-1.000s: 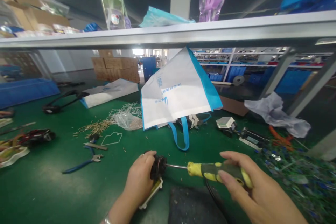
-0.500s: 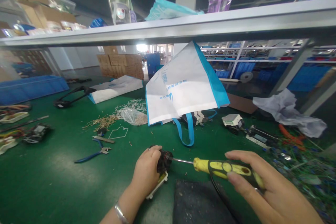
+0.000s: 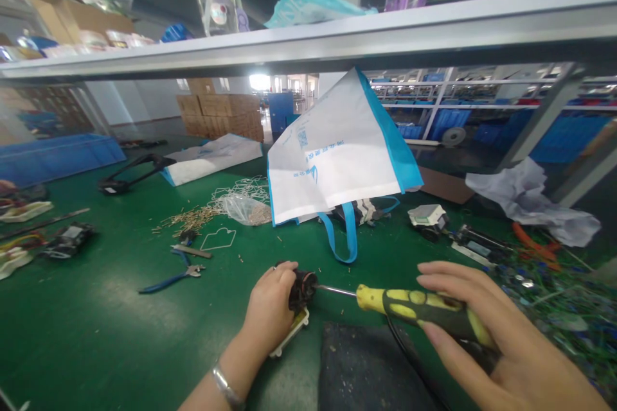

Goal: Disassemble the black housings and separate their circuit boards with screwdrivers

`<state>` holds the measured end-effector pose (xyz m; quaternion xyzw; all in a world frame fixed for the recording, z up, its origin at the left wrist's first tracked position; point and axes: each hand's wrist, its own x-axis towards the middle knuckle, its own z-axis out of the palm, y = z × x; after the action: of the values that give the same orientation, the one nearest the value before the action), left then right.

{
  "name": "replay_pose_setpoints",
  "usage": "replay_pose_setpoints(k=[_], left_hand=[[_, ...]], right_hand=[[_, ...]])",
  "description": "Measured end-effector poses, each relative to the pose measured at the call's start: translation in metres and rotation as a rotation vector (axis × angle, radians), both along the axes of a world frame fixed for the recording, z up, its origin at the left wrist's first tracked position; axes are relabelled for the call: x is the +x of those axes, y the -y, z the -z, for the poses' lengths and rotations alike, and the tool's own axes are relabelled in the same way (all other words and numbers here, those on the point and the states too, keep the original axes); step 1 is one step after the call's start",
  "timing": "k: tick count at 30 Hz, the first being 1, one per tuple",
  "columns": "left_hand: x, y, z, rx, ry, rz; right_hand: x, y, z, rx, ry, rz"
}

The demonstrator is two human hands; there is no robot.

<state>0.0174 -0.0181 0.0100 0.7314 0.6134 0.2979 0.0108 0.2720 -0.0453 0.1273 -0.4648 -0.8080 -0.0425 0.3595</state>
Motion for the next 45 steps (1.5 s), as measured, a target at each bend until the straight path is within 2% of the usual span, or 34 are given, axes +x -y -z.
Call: replay_pose_setpoints(k=[4, 9, 14, 19, 25, 29, 33, 38, 43, 45], left_hand=[[0.0001, 0.0001, -0.0008, 0.001, -0.007, 0.006], [0.0001, 0.0002, -0.0007, -0.005, -0.012, -0.025], [-0.0007, 0.0008, 0.0002, -0.005, -0.019, -0.008], [-0.0012, 0.0001, 0.0008, 0.003, -0.017, -0.008], [-0.0015, 0.0, 0.0014, 0.023, -0.025, 0.002], [-0.0013, 0.0003, 0.0009, 0.012, -0.019, -0.008], [-0.0008, -0.0003, 0.0008, 0.013, -0.019, 0.0], [-0.0009, -0.0002, 0.0008, 0.015, -0.021, -0.01], [-0.0007, 0.0003, 0.0005, 0.017, -0.031, -0.009], [-0.0005, 0.0003, 0.0005, 0.014, -0.034, -0.012]], right_hand=[[-0.0013, -0.001, -0.0001, -0.06, -0.046, 0.078], [-0.0026, -0.0001, -0.0022, 0.025, -0.024, 0.027], [-0.002, -0.0012, -0.0024, -0.064, -0.074, 0.076], [-0.0039, -0.0019, -0.0016, -0.005, -0.075, 0.025], [-0.0034, -0.0023, -0.0042, -0.141, -0.136, 0.087], [-0.0024, -0.001, -0.0039, -0.032, -0.084, 0.026], [-0.0044, -0.0006, -0.0041, -0.076, -0.105, 0.058], [-0.0053, -0.0012, -0.0029, -0.012, -0.097, 0.026], [-0.0019, -0.0023, -0.0007, -0.137, -0.121, 0.112], [-0.0001, -0.0011, -0.0002, -0.145, -0.109, 0.076]])
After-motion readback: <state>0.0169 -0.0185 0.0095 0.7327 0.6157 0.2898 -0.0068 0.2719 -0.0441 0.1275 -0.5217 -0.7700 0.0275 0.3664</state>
